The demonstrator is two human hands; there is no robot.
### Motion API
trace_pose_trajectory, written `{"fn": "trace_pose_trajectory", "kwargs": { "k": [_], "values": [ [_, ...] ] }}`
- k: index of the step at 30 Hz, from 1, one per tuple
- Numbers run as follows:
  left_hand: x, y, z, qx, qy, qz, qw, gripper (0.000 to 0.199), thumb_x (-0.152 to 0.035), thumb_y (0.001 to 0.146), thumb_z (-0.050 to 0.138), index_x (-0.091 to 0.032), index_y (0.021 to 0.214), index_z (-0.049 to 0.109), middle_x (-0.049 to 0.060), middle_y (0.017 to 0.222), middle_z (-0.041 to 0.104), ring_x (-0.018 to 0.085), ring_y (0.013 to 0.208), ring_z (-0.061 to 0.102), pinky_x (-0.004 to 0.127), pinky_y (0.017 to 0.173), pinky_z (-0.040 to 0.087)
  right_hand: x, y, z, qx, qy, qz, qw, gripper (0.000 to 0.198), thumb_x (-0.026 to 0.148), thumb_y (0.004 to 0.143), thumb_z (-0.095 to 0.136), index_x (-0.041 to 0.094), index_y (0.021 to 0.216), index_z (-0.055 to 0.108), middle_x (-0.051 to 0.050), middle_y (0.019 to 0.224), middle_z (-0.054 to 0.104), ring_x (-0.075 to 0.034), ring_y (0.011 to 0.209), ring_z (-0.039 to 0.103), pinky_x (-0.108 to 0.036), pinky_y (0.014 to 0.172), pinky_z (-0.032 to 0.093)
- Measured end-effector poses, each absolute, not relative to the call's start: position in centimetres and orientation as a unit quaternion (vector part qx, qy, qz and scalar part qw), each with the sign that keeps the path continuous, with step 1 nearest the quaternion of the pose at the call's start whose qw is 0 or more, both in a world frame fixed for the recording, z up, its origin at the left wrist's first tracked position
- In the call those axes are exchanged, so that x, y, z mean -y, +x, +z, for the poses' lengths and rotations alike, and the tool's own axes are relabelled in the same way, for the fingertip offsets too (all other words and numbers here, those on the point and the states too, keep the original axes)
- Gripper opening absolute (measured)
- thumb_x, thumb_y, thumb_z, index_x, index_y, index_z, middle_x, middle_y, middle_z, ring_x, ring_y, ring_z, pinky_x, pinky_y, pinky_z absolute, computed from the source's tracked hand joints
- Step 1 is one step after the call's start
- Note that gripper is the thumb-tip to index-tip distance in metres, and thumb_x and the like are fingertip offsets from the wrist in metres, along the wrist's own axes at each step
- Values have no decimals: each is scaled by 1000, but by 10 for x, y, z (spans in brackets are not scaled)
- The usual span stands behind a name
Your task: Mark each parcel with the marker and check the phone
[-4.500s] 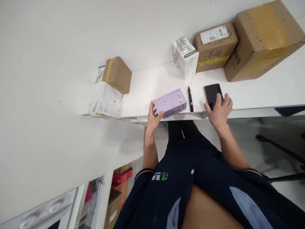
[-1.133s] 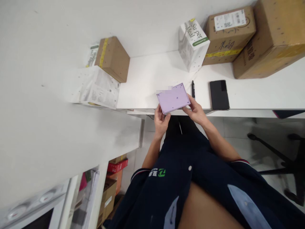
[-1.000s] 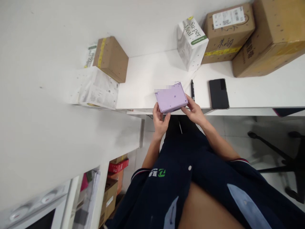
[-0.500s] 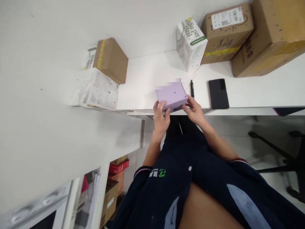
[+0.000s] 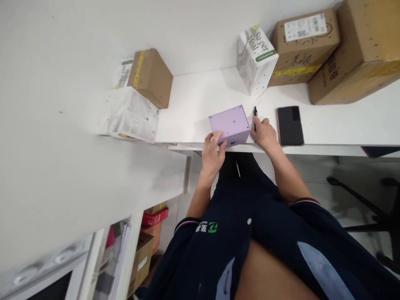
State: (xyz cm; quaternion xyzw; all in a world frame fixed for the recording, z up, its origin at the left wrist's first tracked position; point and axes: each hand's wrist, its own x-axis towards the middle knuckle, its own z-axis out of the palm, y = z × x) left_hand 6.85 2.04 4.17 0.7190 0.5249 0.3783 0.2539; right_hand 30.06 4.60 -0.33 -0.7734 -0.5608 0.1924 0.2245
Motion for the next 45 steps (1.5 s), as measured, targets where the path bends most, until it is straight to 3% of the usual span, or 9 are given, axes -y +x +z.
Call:
{"fn": "trace_pose_trajectory", "kwargs": {
  "k": [4, 7, 12, 15, 17, 20, 26, 31, 45],
  "values": [
    [-20, 71, 35, -516, 719, 403, 232, 44, -57, 96, 50, -28, 128, 59, 12, 129, 57, 26, 121, 57, 40, 90, 58, -50, 308, -5, 549, -760, 215, 273, 42, 26, 85, 55, 17, 123, 69, -19, 105, 67, -34, 92, 67, -55, 88, 53],
    [-21, 72, 28, -505, 722, 420, 218, 43, -54, 98, 48, -26, 128, 59, 13, 130, 56, 26, 123, 57, 37, 87, 59, -41, 321, 3, 477, -712, 291, 424, 33, 35, 89, 48, 19, 108, 71, -10, 92, 70, -27, 84, 68, -49, 83, 57],
    [-24, 74, 18, -493, 731, 432, 190, 41, -50, 99, 47, -23, 129, 57, 15, 131, 55, 23, 118, 59, 35, 86, 59, -23, 321, 45, 410, -535, 365, 642, 35, 48, 86, 62, 30, 116, 57, -2, 99, 72, -17, 77, 71, -35, 71, 59],
    [-26, 74, 17, -495, 743, 414, 178, 43, -50, 101, 42, -23, 132, 55, 15, 132, 54, 22, 119, 58, 34, 88, 59, -22, 301, 74, 395, -435, 316, 745, 37, 48, 77, 77, 31, 102, 54, 8, 70, 66, -12, 61, 66, -27, 60, 56],
    [-26, 75, 17, -497, 747, 406, 172, 45, -51, 102, 40, -21, 132, 54, 16, 132, 54, 23, 120, 57, 34, 88, 58, -26, 284, 90, 377, -379, 300, 790, 33, 50, 80, 76, 30, 93, 52, 12, 52, 53, -10, 46, 57, -22, 48, 48],
    [-25, 75, 18, -501, 748, 400, 170, 46, -53, 102, 39, -20, 131, 54, 17, 132, 53, 23, 119, 59, 34, 88, 58, -32, 260, 103, 376, -371, 304, 793, 29, 55, 89, 65, 29, 88, 54, 12, 45, 47, -9, 36, 49, -21, 37, 37],
    [-25, 74, 21, -511, 751, 386, 162, 50, -55, 101, 37, -19, 131, 54, 16, 131, 54, 22, 115, 60, 35, 89, 57, -37, 236, 99, 422, -437, 348, 714, 41, 66, 89, 57, 26, 90, 59, 7, 54, 54, -10, 47, 57, -23, 44, 43],
    [-25, 75, 22, -506, 753, 391, 154, 47, -52, 102, 38, -19, 131, 54, 17, 131, 55, 22, 116, 61, 34, 90, 57, -37, 239, 91, 458, -465, 312, 690, 38, 63, 90, 59, 26, 81, 54, 8, 51, 51, -8, 41, 49, -23, 42, 41],
    [-26, 74, 20, -500, 760, 392, 137, 45, -49, 102, 39, -18, 131, 54, 18, 130, 56, 23, 118, 61, 34, 88, 58, -34, 239, 90, 532, -509, 223, 639, 40, 59, 97, 49, 24, 79, 53, 6, 54, 52, -9, 45, 51, -27, 50, 43]
  ]
}}
